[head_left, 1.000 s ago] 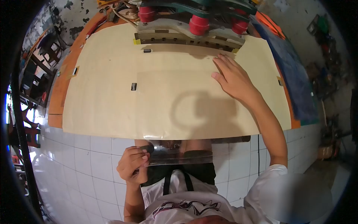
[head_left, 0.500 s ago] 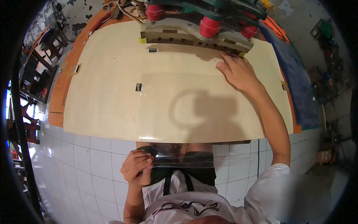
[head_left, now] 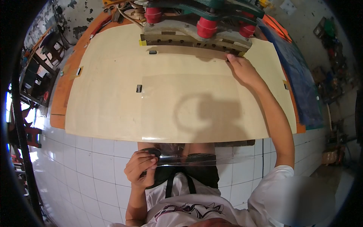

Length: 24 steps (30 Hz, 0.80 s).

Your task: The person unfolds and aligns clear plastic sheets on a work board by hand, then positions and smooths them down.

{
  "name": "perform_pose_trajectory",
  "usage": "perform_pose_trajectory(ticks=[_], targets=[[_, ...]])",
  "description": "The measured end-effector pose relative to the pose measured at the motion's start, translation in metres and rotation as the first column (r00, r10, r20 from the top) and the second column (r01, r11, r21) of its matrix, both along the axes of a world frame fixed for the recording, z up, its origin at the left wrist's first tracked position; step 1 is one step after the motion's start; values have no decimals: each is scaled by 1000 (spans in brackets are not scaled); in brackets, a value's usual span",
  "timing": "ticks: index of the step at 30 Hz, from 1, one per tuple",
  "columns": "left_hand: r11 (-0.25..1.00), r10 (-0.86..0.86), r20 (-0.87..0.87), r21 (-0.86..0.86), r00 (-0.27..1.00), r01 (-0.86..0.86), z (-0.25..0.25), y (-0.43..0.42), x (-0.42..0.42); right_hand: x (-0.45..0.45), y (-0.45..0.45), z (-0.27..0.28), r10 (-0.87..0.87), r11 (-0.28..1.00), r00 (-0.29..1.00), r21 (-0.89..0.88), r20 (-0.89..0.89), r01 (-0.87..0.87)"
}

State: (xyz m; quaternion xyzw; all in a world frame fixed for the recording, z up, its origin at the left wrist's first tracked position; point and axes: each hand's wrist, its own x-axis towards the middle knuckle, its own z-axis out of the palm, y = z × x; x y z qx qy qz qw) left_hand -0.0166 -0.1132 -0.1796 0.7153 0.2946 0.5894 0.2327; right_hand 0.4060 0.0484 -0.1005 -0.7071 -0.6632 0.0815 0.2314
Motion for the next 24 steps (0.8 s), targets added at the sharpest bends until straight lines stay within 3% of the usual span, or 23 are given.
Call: perform_pose_trajectory(ticks=[2, 6, 12, 14, 18, 20, 22, 24], targets=[[1000, -2, -4, -7, 1000, 2, 1, -1, 0, 15, 4, -1, 11, 994, 993, -105, -113, -23], [1000, -12, -5, -9, 1000, 12, 1, -1, -2, 28, -7, 1, 65, 993, 984, -86, -165, -80], [1000, -8, -12, -9, 1000, 8, 2, -1, -4, 53, -60, 5, -53, 996, 994, -71, -95, 47], [1000, -13, -11, -10, 1000, 13, 1, -1, -5, 59, -91, 9, -89, 993, 974, -96, -207, 70], [1000, 15, -7, -18, 1000, -15, 4, 0, -3, 47, -179, 17, -227, 971, 970, -99, -92, 217], [1000, 3, -7, -20, 1000, -3, 4, 0, -6, 42, -229, 7, -285, 958, 958, -32, -36, 284], [1000, -8, 5, -9, 1000, 8, 3, 4, -6, 25, -274, -3, -431, 896, 885, 30, -176, 443], [1000, -18, 10, -15, 1000, 18, 4, 3, -6, 28, -323, -29, -516, 830, 853, 198, -80, 521]])
